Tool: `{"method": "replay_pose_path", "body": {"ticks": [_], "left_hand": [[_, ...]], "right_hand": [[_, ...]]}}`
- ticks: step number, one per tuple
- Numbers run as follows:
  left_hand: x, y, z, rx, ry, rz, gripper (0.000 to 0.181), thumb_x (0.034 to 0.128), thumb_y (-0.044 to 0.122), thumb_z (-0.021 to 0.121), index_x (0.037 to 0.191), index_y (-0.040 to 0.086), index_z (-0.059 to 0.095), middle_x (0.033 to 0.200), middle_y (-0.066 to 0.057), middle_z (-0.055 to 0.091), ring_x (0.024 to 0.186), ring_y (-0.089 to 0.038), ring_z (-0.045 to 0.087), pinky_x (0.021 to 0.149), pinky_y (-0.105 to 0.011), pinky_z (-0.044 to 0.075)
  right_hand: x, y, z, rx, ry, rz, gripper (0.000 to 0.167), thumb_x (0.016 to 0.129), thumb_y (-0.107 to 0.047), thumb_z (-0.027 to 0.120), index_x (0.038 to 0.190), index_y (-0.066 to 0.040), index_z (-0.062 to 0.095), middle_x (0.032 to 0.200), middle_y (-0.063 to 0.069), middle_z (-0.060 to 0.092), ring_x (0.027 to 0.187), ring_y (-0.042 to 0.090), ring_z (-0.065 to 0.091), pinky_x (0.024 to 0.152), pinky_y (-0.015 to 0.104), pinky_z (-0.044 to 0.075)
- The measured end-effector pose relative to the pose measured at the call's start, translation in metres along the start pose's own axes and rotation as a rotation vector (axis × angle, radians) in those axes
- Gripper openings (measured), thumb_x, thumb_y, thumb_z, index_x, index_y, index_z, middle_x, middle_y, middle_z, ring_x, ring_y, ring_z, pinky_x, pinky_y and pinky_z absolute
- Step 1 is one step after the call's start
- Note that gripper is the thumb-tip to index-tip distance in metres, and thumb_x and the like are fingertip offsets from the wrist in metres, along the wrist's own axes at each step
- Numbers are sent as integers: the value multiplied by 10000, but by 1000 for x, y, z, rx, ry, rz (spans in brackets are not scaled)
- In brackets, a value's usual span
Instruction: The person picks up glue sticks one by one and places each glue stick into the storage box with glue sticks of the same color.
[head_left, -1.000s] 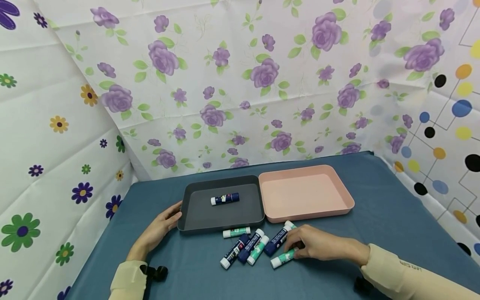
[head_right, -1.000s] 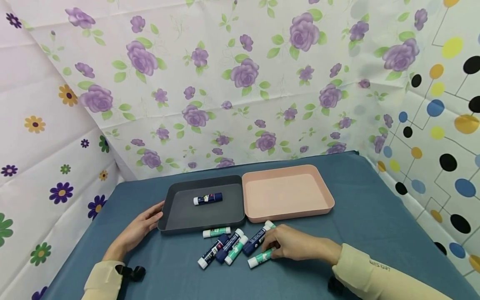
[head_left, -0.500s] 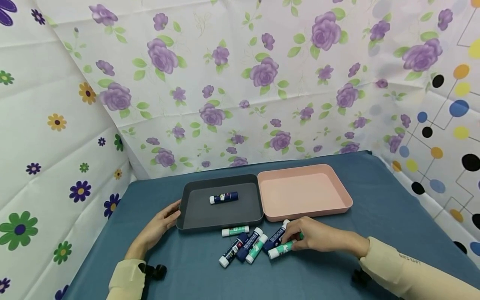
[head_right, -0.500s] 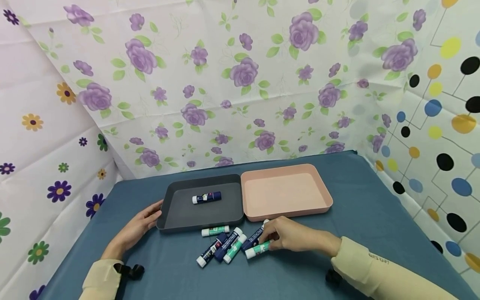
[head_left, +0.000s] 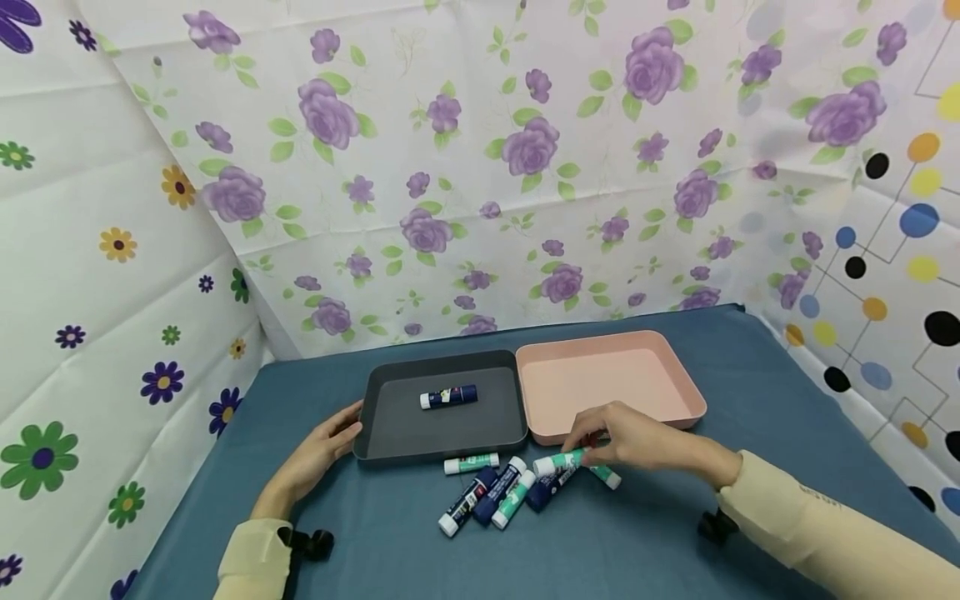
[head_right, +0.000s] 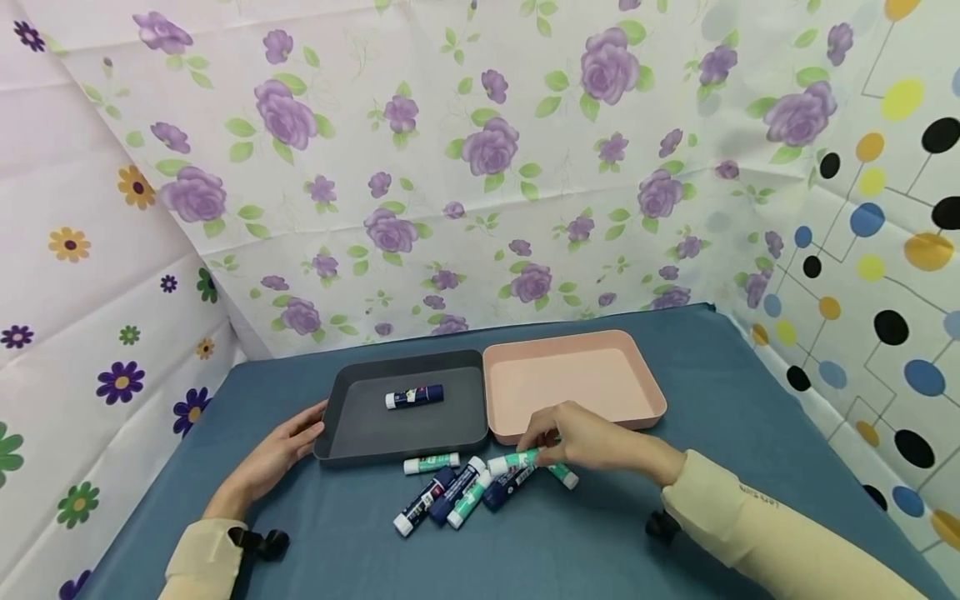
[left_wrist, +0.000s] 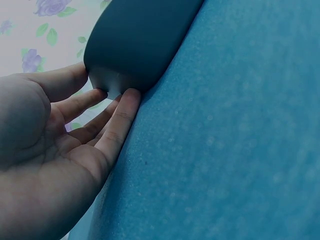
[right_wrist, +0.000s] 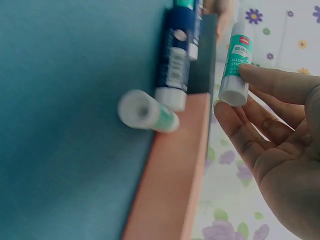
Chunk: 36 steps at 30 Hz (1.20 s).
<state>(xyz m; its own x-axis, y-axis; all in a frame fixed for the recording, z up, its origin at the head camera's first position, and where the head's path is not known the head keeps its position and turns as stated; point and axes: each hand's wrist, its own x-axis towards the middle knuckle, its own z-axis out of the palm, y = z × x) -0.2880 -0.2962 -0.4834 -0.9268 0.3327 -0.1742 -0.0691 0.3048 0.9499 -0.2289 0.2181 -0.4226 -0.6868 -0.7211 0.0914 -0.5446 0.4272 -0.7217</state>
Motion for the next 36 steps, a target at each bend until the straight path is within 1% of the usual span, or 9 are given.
{"method": "replay_pose_path", "body": {"ticks": [4, 6, 12, 17, 21, 26, 29, 31, 36], "left_hand": [[-1, 1, 0, -2, 1, -4, 666, 1132, 341, 476, 1686, 138, 168, 1706, -193, 174, 1565, -406, 178, 1255, -616, 180], [-1, 2, 1, -2, 2, -5, 665, 1132, 337, 477, 1686, 138, 169, 1706, -194, 174, 1566, -406, 178, 1256, -615, 179], [-1, 2, -1, 0, 2, 3, 662, 1134, 332, 474, 1686, 132, 168, 1706, -197, 176, 1564, -406, 185, 1254, -618, 180], [-2, 3, 0, 2, -2, 14, 653, 1138, 324, 463, 1685, 126, 167, 1702, -201, 182, 1561, -410, 187, 1253, -622, 179], [-3, 3, 0, 5, -6, 10, 638, 1142, 306, 455, 1685, 129, 171, 1697, -198, 195, 1559, -403, 197, 1254, -615, 185], [-2, 4, 1, 12, 2, 12, 638, 1142, 301, 456, 1684, 123, 172, 1690, -203, 207, 1554, -407, 210, 1252, -615, 195], [-3, 4, 1, 11, 1, 15, 643, 1141, 312, 456, 1684, 120, 169, 1694, -205, 198, 1557, -411, 201, 1251, -620, 190], [-3, 3, 1, 1, 5, 10, 643, 1138, 313, 464, 1683, 125, 180, 1694, -197, 205, 1558, -405, 203, 1253, -618, 186], [-2, 2, 1, -3, 3, 11, 649, 1136, 322, 468, 1682, 120, 181, 1691, -198, 211, 1554, -404, 211, 1252, -619, 187]], "right_hand": [[5, -2, -12, -8, 27, -8, 204, 967, -152, 764, 1132, -267, 799, 1030, -114, 714, 880, 114, 660, 814, 356, 601], [7, -2, -17, -25, 45, -14, 195, 970, -159, 764, 1126, -270, 800, 1034, -120, 718, 898, 106, 672, 820, 353, 602], [16, -2, -35, -63, 86, -21, 176, 978, -152, 753, 1133, -219, 803, 1065, -95, 734, 945, 109, 695, 853, 371, 608], [22, 1, -52, -26, 112, 36, 162, 987, -172, 743, 1133, -201, 804, 1081, -55, 745, 963, 160, 698, 856, 390, 602], [27, 7, -61, 5, 131, 75, 165, 992, -177, 738, 1143, -186, 803, 1106, -16, 745, 983, 193, 703, 844, 348, 601], [33, 15, -72, 38, 138, 81, 180, 988, -138, 736, 1157, -134, 796, 1149, 47, 742, 1010, 230, 715, 837, 334, 612], [37, 19, -77, 55, 148, 88, 187, 977, -109, 744, 1157, -94, 792, 1123, 78, 753, 998, 249, 728, 832, 334, 621], [39, 22, -81, 62, 150, 96, 196, 975, -99, 743, 1163, -63, 785, 1094, 93, 755, 987, 256, 731, 832, 343, 624], [46, 28, -91, 53, 143, 138, 207, 977, -110, 744, 1170, -47, 781, 1079, 97, 748, 999, 261, 721, 875, 450, 618]]}}
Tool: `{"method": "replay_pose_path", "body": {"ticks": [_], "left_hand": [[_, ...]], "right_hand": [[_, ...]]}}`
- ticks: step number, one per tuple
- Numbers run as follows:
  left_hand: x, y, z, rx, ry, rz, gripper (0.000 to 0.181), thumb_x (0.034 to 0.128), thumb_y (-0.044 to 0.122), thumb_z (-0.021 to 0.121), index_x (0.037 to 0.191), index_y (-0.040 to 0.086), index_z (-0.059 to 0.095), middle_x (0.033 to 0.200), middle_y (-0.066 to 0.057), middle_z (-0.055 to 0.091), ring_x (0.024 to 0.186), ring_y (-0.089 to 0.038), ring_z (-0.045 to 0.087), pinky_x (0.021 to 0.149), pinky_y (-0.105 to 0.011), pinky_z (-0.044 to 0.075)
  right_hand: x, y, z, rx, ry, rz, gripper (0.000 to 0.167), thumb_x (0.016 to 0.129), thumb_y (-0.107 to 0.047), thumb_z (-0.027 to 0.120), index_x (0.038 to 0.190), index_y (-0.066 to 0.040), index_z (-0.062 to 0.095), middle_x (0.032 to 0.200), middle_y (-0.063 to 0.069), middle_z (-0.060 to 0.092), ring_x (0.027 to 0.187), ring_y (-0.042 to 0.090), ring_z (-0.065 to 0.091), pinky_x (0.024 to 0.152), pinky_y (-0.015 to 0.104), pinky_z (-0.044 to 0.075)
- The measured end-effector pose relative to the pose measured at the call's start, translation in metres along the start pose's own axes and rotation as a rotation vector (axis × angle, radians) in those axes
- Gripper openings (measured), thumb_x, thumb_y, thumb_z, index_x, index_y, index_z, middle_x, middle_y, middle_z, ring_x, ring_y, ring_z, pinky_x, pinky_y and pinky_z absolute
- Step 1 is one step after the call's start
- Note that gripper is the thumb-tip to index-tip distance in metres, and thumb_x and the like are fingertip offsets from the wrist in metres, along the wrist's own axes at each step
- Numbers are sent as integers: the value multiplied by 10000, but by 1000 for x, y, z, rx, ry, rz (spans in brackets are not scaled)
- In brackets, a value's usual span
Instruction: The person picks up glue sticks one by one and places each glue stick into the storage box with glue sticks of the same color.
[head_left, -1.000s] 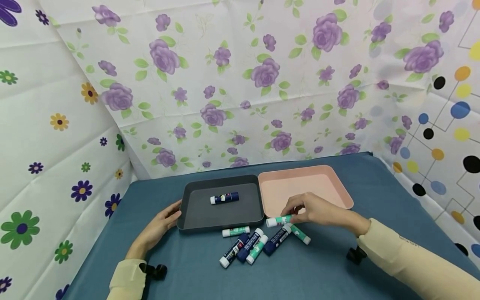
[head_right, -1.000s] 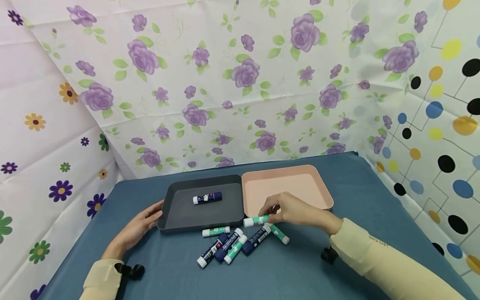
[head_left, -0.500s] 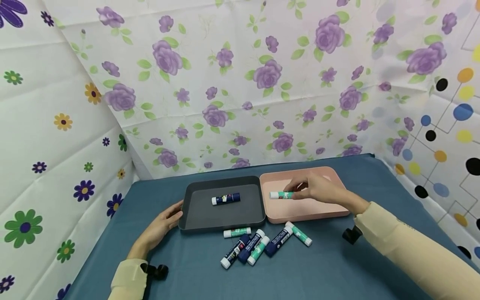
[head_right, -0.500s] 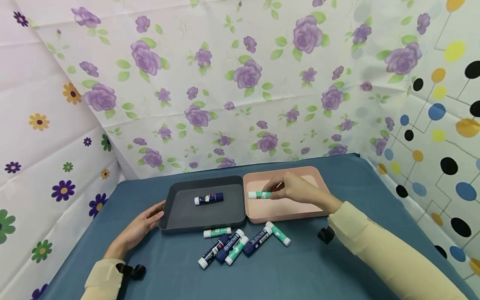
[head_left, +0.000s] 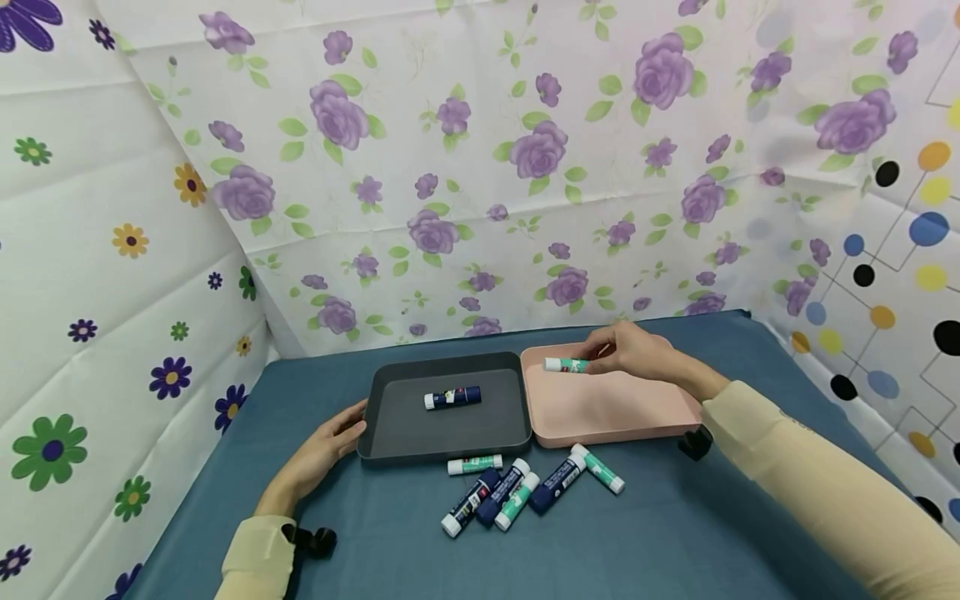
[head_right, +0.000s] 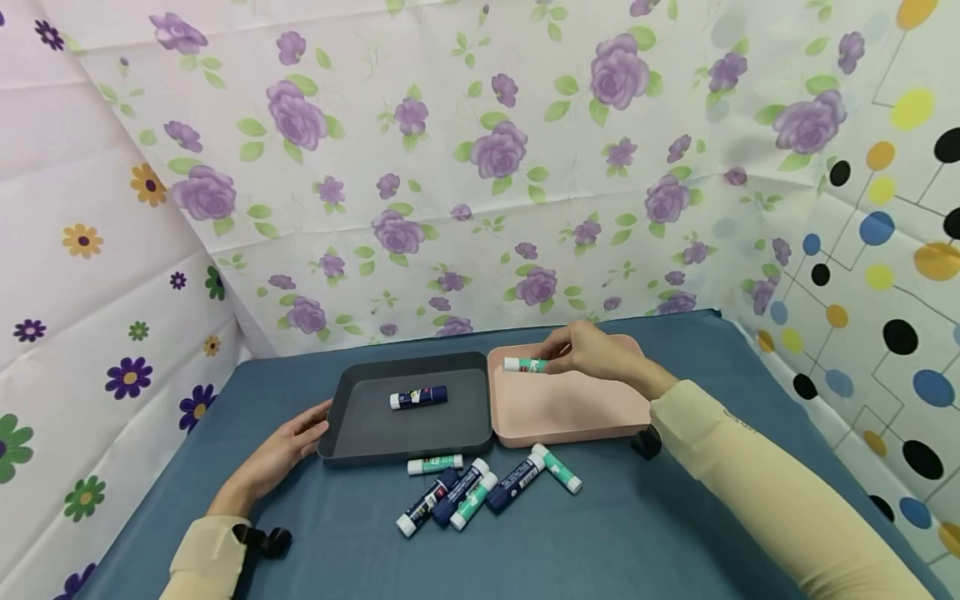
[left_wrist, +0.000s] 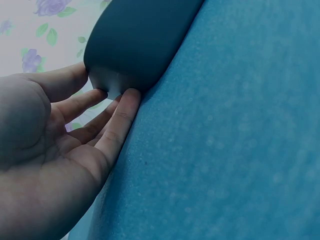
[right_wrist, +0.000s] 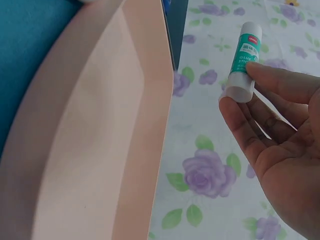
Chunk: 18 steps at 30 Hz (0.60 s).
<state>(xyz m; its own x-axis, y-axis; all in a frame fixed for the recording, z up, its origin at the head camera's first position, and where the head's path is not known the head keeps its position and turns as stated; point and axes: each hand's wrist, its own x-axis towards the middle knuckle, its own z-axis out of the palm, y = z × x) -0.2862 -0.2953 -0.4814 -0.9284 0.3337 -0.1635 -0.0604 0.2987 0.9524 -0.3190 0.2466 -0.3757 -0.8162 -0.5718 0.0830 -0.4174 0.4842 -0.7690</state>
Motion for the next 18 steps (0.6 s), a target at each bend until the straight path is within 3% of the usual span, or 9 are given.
{"method": "replay_pose_path", "body": {"ticks": [14, 18], "left_hand": [[2, -3, -1, 10, 2, -7, 660, 1130, 347, 481, 1683, 135, 190, 1692, -188, 219, 1554, -393, 219, 1250, -619, 197], [1, -3, -1, 8, 5, -4, 654, 1131, 340, 478, 1682, 135, 192, 1691, -189, 218, 1553, -394, 219, 1250, -619, 196]], "right_hand": [[19, 27, -13, 27, -1, 59, 246, 988, -130, 726, 1219, -60, 774, 1138, 98, 747, 1008, 247, 701, 887, 448, 607], [28, 34, -15, 7, -3, 71, 241, 982, -127, 729, 1206, -52, 778, 1115, 97, 757, 994, 244, 706, 912, 527, 592]]}}
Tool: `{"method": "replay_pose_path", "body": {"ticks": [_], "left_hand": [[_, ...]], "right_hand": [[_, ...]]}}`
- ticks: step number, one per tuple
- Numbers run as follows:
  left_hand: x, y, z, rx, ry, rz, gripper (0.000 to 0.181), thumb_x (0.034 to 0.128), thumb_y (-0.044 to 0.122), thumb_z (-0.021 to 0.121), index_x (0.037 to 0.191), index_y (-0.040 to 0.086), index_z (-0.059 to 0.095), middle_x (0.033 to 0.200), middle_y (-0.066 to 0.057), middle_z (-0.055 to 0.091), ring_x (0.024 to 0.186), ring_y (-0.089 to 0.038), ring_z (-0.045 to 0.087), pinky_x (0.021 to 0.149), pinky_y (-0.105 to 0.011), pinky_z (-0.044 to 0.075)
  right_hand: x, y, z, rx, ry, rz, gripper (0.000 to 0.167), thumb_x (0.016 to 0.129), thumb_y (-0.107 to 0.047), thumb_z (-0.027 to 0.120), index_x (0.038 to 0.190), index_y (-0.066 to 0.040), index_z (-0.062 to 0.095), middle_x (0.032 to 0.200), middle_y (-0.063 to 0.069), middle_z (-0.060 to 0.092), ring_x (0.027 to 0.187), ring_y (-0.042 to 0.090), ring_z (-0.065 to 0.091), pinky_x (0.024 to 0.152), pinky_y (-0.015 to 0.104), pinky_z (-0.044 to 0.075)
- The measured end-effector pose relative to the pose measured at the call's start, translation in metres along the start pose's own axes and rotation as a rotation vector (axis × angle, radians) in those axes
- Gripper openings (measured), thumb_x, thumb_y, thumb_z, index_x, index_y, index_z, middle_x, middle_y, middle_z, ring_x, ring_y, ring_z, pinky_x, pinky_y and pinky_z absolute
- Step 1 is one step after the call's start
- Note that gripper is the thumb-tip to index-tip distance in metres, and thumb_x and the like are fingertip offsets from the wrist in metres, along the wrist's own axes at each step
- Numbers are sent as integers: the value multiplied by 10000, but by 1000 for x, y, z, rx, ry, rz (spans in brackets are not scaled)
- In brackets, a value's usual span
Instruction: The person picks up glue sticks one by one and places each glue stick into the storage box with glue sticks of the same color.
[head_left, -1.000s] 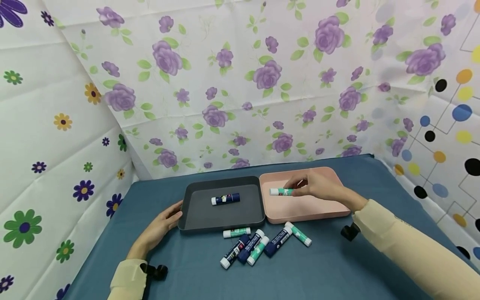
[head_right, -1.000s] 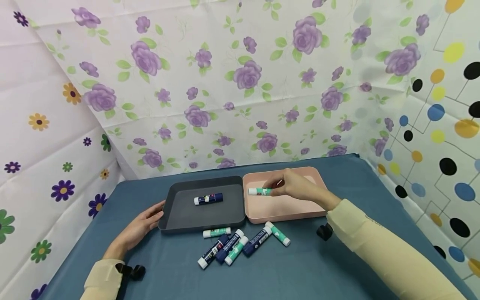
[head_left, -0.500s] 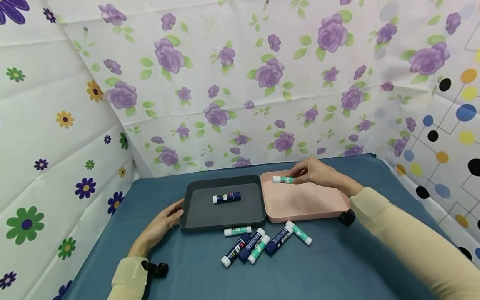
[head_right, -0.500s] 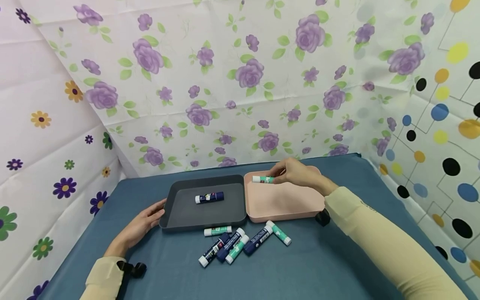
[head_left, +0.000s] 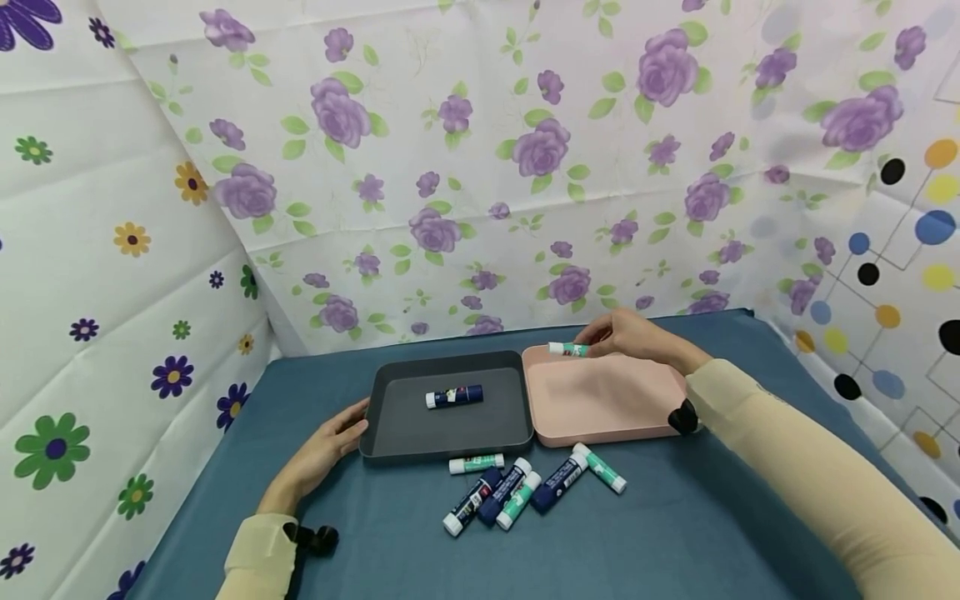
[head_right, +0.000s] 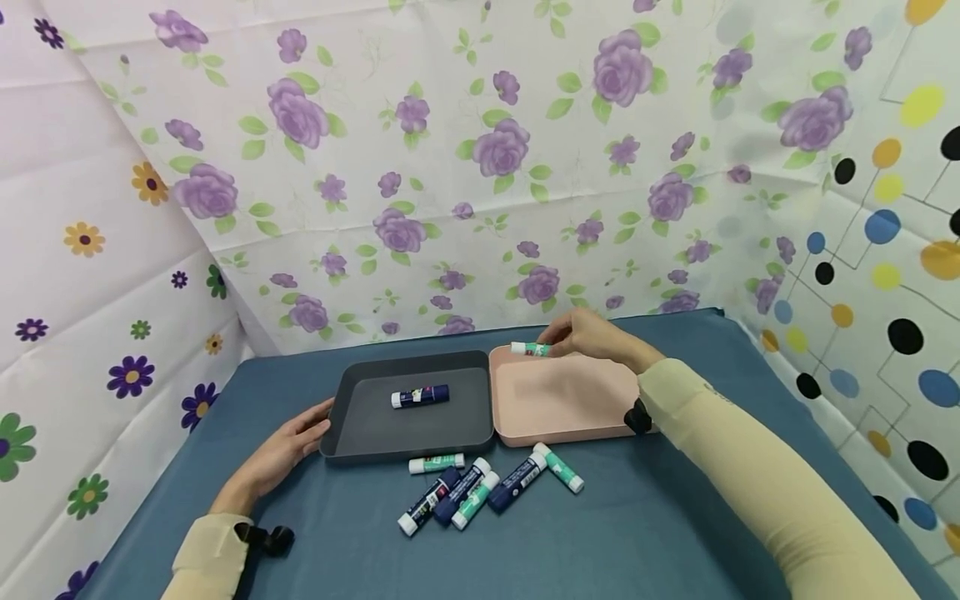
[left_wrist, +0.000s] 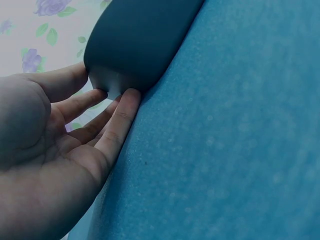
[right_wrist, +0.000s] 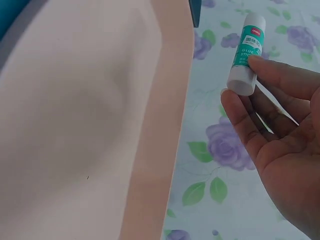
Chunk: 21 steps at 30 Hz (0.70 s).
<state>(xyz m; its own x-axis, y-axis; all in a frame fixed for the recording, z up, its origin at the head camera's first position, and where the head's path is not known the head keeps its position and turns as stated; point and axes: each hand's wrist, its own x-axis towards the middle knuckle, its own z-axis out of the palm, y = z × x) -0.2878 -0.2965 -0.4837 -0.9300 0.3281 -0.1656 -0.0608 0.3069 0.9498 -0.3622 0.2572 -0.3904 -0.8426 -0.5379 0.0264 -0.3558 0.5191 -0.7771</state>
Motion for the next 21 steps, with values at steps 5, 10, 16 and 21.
{"method": "replay_pose_path", "body": {"ticks": [5, 10, 16, 21], "left_hand": [[0, -1, 0, -3, 3, -2, 657, 1130, 343, 482, 1682, 135, 194, 1684, -190, 227, 1550, -393, 224, 1250, -617, 196], [0, -1, 0, -10, 4, -3, 656, 1129, 337, 485, 1681, 133, 196, 1684, -188, 230, 1548, -392, 230, 1250, -615, 201], [0, -1, 0, -3, 4, 4, 658, 1127, 342, 489, 1680, 134, 200, 1685, -186, 232, 1547, -391, 235, 1250, -612, 207], [1, -1, 0, -11, 7, -1, 650, 1130, 330, 485, 1680, 132, 200, 1681, -186, 241, 1543, -392, 244, 1250, -611, 206]], "right_hand": [[10, 6, -1, -10, -7, 13, 252, 975, -96, 732, 1213, -20, 767, 1104, 107, 757, 986, 248, 707, 909, 525, 594], [17, 12, -1, -5, -4, 24, 249, 955, -56, 743, 1193, 17, 765, 1094, 148, 758, 978, 280, 708, 875, 460, 606], [23, 20, 0, -45, -3, 37, 227, 929, -18, 762, 1152, 21, 780, 1066, 155, 761, 951, 274, 709, 853, 428, 609], [27, 24, 1, -105, -12, 56, 219, 929, -22, 763, 1144, 13, 784, 1065, 127, 760, 950, 249, 705, 841, 391, 607]]}}
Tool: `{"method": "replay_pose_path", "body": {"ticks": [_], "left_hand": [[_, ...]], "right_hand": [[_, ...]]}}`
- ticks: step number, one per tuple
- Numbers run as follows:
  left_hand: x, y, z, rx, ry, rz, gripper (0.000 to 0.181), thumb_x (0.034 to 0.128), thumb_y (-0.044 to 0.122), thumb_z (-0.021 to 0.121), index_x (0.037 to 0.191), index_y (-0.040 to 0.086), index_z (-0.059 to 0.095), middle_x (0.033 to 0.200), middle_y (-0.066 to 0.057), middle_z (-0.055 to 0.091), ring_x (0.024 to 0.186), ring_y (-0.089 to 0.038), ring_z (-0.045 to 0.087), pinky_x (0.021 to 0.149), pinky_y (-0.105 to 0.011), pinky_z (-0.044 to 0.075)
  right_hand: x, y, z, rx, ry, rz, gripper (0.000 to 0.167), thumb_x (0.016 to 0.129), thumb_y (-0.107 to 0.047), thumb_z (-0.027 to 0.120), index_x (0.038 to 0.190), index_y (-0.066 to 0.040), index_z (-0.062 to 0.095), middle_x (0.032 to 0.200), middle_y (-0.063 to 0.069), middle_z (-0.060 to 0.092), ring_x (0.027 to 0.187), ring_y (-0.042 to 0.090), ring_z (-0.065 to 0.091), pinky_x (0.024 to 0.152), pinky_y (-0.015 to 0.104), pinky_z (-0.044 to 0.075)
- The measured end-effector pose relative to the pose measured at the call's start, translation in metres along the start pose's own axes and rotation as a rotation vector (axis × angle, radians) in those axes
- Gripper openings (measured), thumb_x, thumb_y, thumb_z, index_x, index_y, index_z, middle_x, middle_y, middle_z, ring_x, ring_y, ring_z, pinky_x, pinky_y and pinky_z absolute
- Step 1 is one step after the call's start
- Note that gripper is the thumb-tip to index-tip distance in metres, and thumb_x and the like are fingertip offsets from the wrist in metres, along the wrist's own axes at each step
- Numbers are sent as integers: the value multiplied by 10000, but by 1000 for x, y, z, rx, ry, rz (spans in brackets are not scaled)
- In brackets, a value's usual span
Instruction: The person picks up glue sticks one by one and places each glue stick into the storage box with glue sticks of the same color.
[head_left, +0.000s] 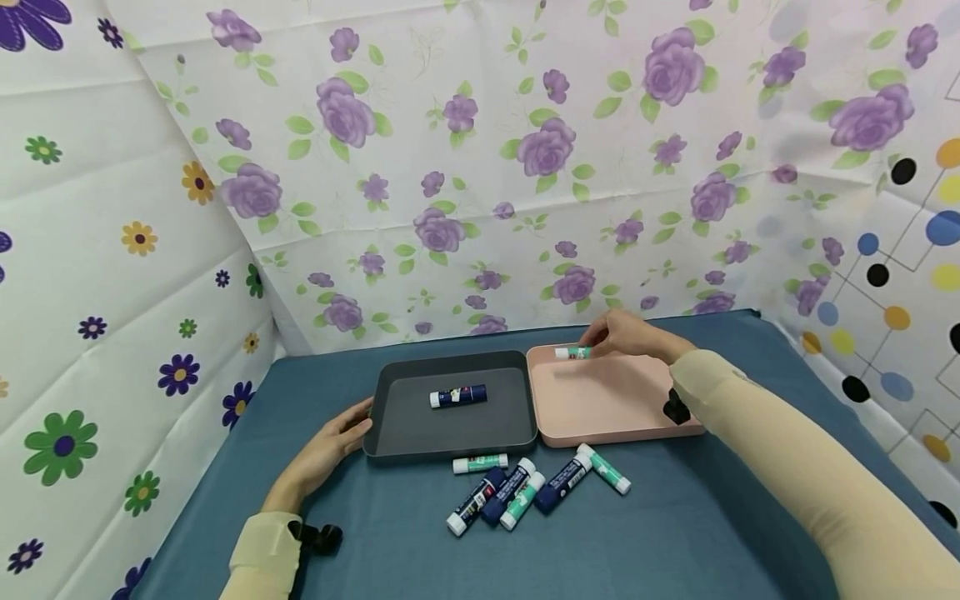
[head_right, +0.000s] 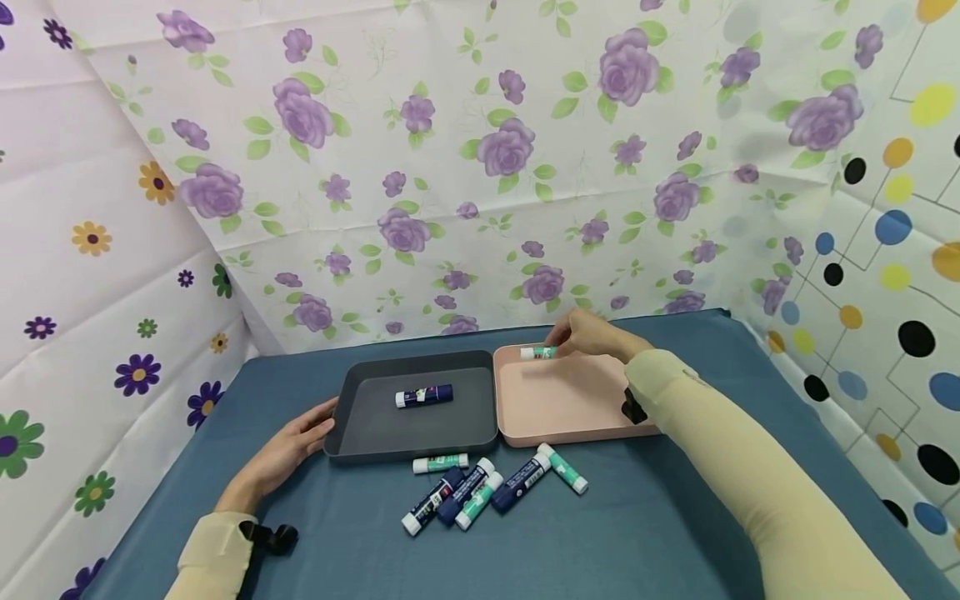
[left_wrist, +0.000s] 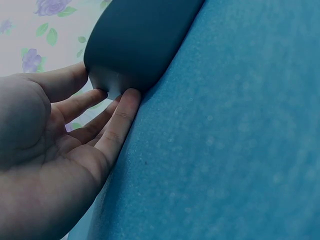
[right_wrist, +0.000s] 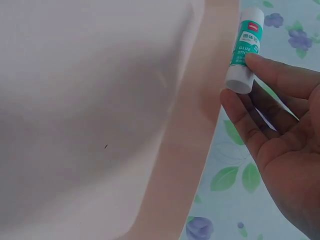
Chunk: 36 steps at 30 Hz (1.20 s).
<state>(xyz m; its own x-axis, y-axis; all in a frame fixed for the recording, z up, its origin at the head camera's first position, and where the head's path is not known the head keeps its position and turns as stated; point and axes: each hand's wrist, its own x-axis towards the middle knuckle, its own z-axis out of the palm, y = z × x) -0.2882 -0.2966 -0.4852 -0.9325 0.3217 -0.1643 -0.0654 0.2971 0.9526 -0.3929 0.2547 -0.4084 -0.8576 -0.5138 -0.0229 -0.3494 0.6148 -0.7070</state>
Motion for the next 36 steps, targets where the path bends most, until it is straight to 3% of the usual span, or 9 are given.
{"method": "replay_pose_path", "body": {"ticks": [11, 25, 36], "left_hand": [[-1, 0, 0, -10, -13, 11, 644, 1136, 307, 471, 1682, 122, 182, 1678, -195, 242, 1547, -395, 236, 1250, -613, 203], [-1, 2, -1, -5, -23, 12, 655, 1133, 324, 478, 1683, 130, 181, 1687, -206, 221, 1553, -412, 214, 1250, -623, 189], [0, 1, -2, 7, -25, 13, 657, 1137, 315, 467, 1685, 121, 161, 1684, -206, 226, 1547, -404, 233, 1249, -611, 209]], "right_hand": [[6, 15, 3, -48, 19, -11, 192, 896, 30, 778, 1087, 45, 797, 1012, 157, 770, 876, 226, 714, 754, 309, 603], [6, 16, 9, -78, -16, -56, 165, 897, 68, 766, 1054, 44, 808, 990, 172, 781, 913, 288, 735, 750, 327, 615], [8, 22, 11, -147, -47, -131, 172, 839, 92, 766, 976, 7, 825, 897, 85, 779, 789, 123, 690, 695, 282, 584]]}}
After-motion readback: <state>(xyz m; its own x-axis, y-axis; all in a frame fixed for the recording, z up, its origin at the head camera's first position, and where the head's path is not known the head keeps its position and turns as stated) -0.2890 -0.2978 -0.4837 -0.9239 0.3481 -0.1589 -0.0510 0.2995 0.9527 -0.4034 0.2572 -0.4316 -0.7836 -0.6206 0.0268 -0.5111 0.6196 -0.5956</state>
